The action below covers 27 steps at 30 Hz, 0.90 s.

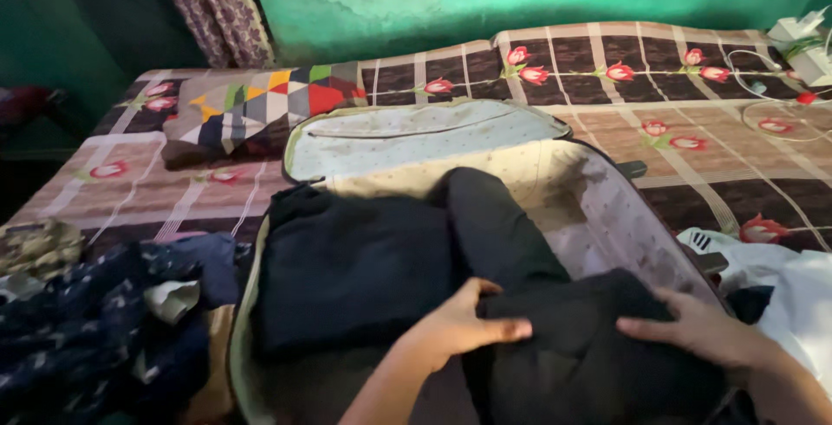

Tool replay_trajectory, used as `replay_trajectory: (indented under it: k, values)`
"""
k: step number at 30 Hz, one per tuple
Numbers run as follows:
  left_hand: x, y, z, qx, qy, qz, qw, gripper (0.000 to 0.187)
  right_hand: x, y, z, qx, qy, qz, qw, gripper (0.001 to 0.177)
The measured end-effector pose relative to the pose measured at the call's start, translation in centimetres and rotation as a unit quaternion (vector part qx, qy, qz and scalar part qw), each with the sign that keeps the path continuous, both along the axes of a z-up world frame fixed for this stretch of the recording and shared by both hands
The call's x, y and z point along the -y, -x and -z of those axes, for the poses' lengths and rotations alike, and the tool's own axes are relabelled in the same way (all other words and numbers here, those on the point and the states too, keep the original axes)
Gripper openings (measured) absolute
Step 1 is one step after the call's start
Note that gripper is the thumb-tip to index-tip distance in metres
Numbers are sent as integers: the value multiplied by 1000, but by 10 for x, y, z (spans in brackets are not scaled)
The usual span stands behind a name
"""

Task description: The person folds several items of clothing, including a black t-shirt, blue shorts, and patterned pants, and places them into an open suitcase on a bed.

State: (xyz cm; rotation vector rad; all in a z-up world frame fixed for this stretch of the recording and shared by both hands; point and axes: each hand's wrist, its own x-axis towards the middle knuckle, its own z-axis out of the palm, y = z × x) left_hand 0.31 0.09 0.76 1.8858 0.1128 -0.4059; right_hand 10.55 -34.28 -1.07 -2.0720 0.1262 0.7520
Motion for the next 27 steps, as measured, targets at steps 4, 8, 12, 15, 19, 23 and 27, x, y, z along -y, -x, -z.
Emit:
replay_trajectory:
  k: [4, 8, 12, 15, 19, 23, 27]
  values:
    - [-5, -37, -33, -101, 317, -96, 938, 85, 10, -18, -29, 12, -274, 94, 957, 64]
    - [-2, -96, -52, -129, 494, -115, 852, 88, -15, -44, -32, 31, -373, 248, 893, 48]
    - [9, -153, -29, -121, 603, -211, 759, 79, -61, -56, 0, 144, -448, 374, 799, 45]
    - [35, -192, 2, -2, 556, -119, 823, 105, -97, -55, 32, 206, -420, 490, 735, 48]
    - [62, -222, 32, 39, 335, -240, 910, 114, -108, -54, 66, 251, -427, 484, 721, 56]
    - [78, -261, 60, 73, 360, -218, 904, 94, -84, -56, 76, -62, -452, 490, 743, 45]
    - [102, -293, 89, 33, 283, -280, 917, 77, -72, -69, 105, -170, -358, 496, 773, 57]
